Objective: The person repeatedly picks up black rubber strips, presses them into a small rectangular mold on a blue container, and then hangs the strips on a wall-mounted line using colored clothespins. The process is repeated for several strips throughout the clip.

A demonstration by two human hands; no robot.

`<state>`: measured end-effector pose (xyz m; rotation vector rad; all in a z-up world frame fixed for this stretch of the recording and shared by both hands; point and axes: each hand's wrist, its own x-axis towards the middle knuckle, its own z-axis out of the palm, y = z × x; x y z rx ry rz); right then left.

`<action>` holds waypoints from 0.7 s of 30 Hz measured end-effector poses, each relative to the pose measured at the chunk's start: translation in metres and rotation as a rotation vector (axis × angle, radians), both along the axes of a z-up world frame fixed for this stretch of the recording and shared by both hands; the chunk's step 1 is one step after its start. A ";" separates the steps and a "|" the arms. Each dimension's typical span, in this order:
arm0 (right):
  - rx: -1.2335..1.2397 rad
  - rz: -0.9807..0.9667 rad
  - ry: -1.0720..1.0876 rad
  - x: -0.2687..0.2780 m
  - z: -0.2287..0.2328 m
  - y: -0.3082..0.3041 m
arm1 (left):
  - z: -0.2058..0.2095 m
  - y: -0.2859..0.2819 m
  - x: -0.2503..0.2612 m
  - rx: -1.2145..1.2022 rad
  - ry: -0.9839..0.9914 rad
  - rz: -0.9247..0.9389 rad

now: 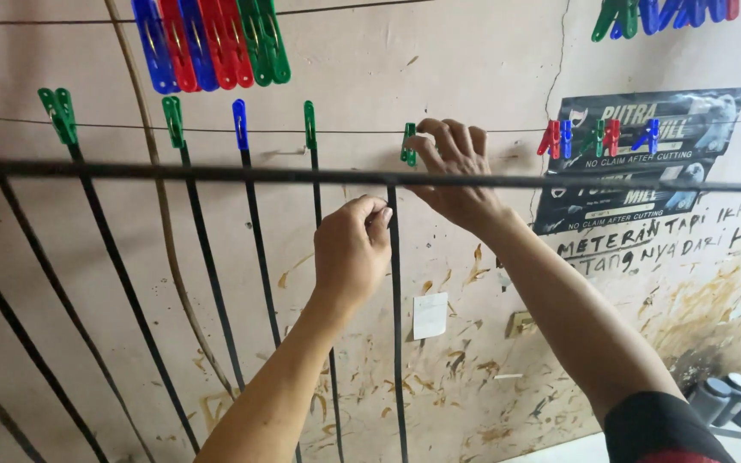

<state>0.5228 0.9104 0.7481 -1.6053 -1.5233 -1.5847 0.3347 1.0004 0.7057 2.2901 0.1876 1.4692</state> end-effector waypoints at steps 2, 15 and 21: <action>-0.097 -0.081 -0.027 0.022 0.004 0.014 | -0.007 0.014 0.018 -0.016 0.026 0.046; -0.287 0.349 0.485 0.057 0.051 0.029 | 0.009 0.029 0.058 -0.027 0.099 0.075; -0.404 0.470 0.781 0.033 0.072 0.006 | 0.012 0.033 0.065 -0.067 0.120 0.077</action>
